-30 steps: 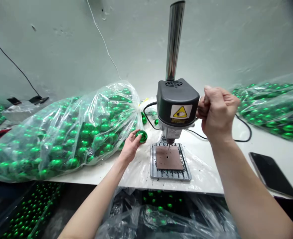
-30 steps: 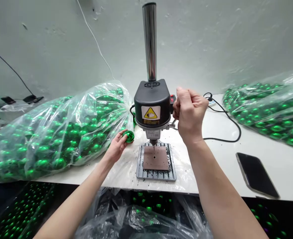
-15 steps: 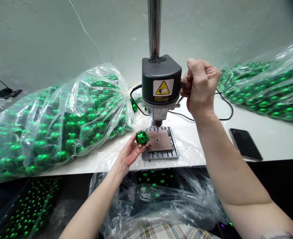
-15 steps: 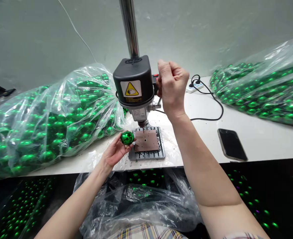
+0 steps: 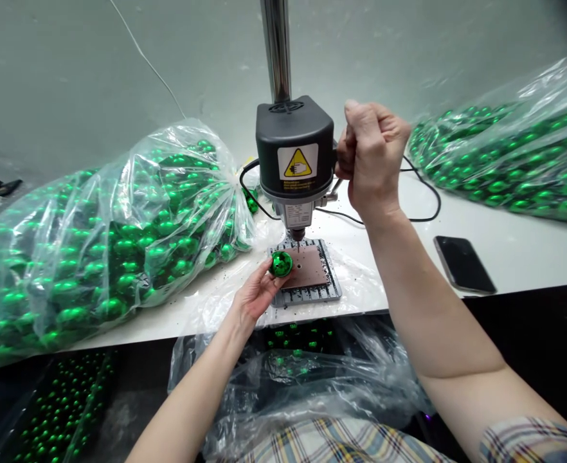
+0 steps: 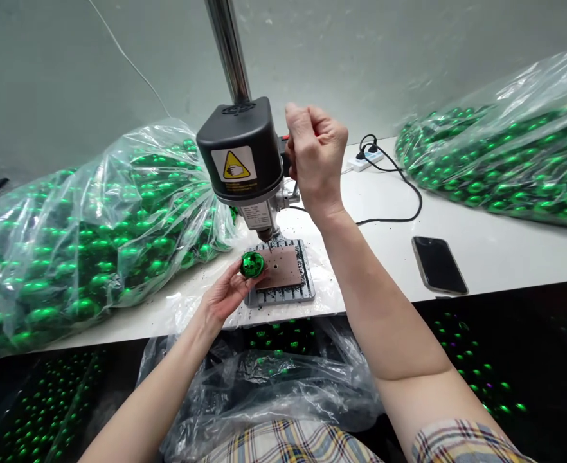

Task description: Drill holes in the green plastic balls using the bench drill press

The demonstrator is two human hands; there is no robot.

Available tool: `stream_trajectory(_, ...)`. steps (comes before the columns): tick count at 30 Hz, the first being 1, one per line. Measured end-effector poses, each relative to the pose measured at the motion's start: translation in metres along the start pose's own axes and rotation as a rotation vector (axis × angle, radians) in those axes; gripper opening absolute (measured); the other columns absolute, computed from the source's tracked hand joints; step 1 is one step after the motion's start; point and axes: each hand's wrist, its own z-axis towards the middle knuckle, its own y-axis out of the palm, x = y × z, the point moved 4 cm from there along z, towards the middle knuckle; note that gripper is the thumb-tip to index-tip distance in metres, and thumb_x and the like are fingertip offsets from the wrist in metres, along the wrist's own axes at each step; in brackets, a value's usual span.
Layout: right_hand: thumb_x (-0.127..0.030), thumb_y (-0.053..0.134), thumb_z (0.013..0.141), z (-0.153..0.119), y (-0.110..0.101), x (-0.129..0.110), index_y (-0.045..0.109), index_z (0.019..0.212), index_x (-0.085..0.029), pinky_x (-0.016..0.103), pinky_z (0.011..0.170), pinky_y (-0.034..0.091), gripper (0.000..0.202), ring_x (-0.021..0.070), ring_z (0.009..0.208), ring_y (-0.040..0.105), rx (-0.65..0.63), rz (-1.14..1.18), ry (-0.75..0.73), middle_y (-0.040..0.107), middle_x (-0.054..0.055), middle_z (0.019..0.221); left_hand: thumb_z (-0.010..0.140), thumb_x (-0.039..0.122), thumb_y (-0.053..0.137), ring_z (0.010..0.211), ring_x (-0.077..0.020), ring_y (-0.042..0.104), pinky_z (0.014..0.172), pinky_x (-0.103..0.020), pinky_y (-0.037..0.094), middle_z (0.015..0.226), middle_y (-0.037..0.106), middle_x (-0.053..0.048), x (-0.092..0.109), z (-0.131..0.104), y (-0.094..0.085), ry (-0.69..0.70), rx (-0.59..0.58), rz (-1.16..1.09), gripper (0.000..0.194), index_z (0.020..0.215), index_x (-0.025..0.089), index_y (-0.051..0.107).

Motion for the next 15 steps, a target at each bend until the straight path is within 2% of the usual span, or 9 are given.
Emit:
stream_trajectory(4,-0.063,0.065,0.086,0.001,-0.001,0.002,0.033,0.057,-0.024,0.027,0.033,0.019,0.059,0.008,0.038,0.027,-0.002,-0.008,-0.004,0.032,-0.006,0.047,0.075,0.02,0.084,0.087,-0.0185,0.073,0.083,-0.035,0.061,0.102,0.073,-0.004,0.009,0.003,-0.004,0.176,-0.023,0.142,0.046,0.113,0.023,0.06)
stream_trajectory(9,-0.072,0.062,0.084,0.001,-0.002,0.002,0.033,0.059,-0.025,0.028,0.036,0.024,0.06,0.0097,0.042,0.029,-0.014,-0.056,-0.003,0.034,-0.005,0.048,0.073,0.034,0.087,0.088,-0.0157,0.069,0.087,-0.034,0.058,0.101,0.07,0.0,0.018,0.015,-0.01,0.316,-0.011,0.142,0.043,0.103,0.024,0.059)
stream_trajectory(12,-0.08,0.058,0.08,0.001,-0.002,0.001,0.031,0.058,-0.025,0.029,0.036,0.023,0.065,0.0098,0.042,0.029,0.0,-0.102,-0.004,0.032,-0.004,0.048,0.069,0.036,0.088,0.087,-0.0155,0.068,0.084,-0.031,0.054,0.098,0.07,0.0,0.018,0.022,-0.012,0.392,0.016,0.291,0.049,0.106,0.024,0.059)
stream_trajectory(15,-0.084,0.057,0.077,0.001,-0.001,-0.001,0.03,0.058,-0.026,0.03,0.035,0.022,0.067,0.0095,0.04,0.028,0.007,-0.101,-0.001,0.03,-0.005,0.049,0.068,0.034,0.089,0.093,-0.0157,0.067,0.087,-0.028,0.051,0.099,0.07,-0.002,0.016,0.028,-0.009,0.492,0.022,0.42,0.053,0.111,0.022,0.062)
